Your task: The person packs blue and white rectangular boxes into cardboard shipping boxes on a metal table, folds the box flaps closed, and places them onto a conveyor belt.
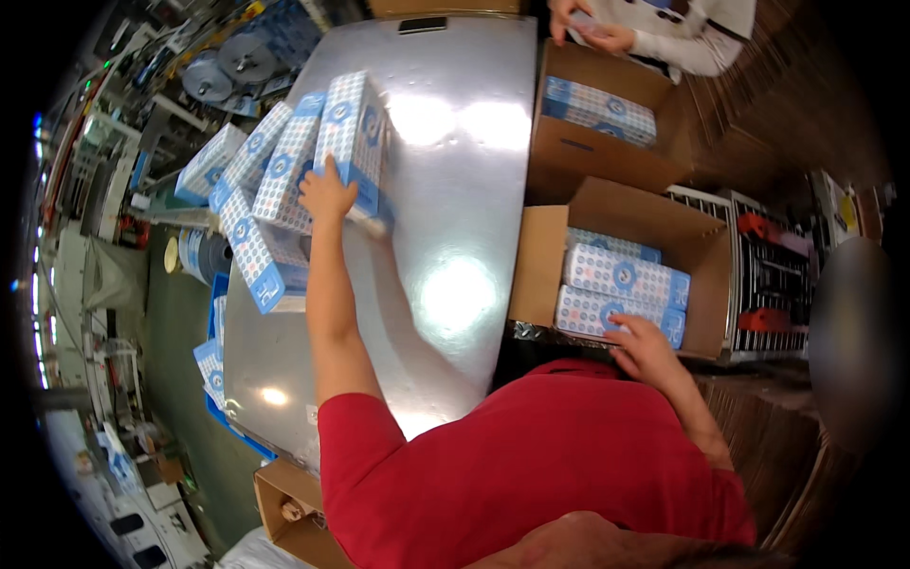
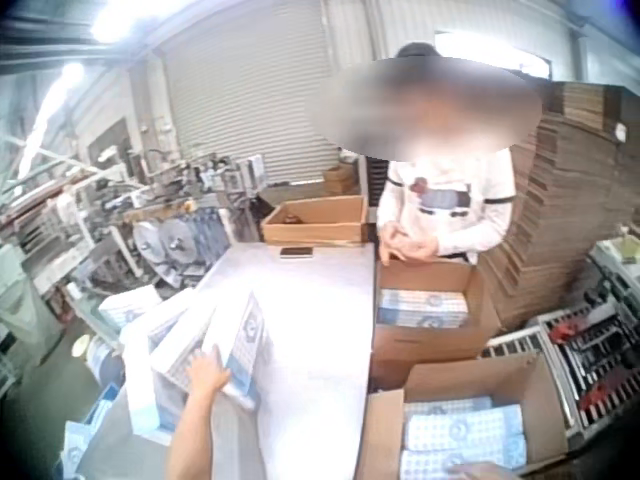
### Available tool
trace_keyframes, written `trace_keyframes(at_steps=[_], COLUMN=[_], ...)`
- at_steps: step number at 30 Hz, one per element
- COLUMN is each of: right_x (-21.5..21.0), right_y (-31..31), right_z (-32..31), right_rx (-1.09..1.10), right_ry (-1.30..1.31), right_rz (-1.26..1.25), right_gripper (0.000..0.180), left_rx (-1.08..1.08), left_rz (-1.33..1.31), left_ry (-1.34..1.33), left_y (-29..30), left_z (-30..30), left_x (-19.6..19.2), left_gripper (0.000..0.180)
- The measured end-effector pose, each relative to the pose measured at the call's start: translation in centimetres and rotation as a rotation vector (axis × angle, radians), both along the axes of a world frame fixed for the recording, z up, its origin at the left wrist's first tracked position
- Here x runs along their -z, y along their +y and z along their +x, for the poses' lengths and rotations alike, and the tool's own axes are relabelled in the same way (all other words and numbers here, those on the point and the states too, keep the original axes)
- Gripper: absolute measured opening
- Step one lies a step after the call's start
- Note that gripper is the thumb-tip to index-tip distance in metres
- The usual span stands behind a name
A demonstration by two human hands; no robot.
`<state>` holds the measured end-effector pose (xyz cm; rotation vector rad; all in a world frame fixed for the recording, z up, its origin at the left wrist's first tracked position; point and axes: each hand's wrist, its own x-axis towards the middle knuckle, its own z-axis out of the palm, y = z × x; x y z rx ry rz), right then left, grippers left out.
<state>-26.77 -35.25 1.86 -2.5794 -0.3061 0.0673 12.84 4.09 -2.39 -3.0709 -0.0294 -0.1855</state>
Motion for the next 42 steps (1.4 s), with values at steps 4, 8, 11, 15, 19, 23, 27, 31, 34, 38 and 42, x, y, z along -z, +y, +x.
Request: trace_keyframes(at_steps=[4, 8, 11, 15, 19, 23, 27, 31, 34, 38, 42], right_x=[-0.5, 0.5, 2.4, 8.6, 12.4, 13.2, 14.5, 15.4, 15.6, 15.9, 14.1], right_y=[-4.8, -9.0, -9.7, -7.9, -6.8, -8.4, -9.3, -9.6, -9.2, -9.4, -9.7], right_z=[-0.7, -1.0, 1.5, 6.6, 7.7, 6.4, 4.6, 4.9, 5.5, 6.1, 7.0], right_rx=[0.179, 0.246, 0.145, -0.083, -0.163, -0.22, -0.251, -0.225, -0.153, -0.05, 0.069], right_ry=[-0.015, 0.058, 0.136, 0.223, 0.268, 0.192, -0.004, -0.057, 0.003, -0.007, 0.108], right_rz=[-0.139, -0.191, -0.244, -0.288, -0.438, -0.42, -0.383, -0.315, -0.246, -0.241, -0.387], right_gripper=[0.033, 0.039, 0.054, 0.073, 0.073, 0.071, 0.065, 0.057, 0.055, 0.057, 0.076], left_rx=[0.082, 0.29, 0.849, 0.679, 0.243, 0.436, 0.877, 1.056, 1.056, 0.827, 0.297], left_rz=[-0.016, -0.311, -0.003, 0.058, -0.118, -0.179, -0.229, -0.464, -0.414, -0.259, -0.069], left_ry=[0.107, 0.864, 0.11, 0.142, 0.101, 0.031, -0.273, -0.33, -0.296, -0.1, 0.2], left_y=[-2.6, -5.2, -5.4, -2.9, -1.0, -2.3, -5.1, -7.8, -9.8, -10.7, -6.9], left_z=[-8.9, -17.7, -18.7, -15.0, -12.5, -14.1, -17.9, -17.9, -18.4, -19.7, -18.9], left_x=[-1.0, -5.7, -7.7, -2.8, -1.0, -1.5, -4.3, -4.5, -5.1, -6.4, -4.4], left_gripper=[0.087, 0.088, 0.1, 0.116, 0.106, 0.098, 0.1, 0.103, 0.103, 0.106, 0.106])
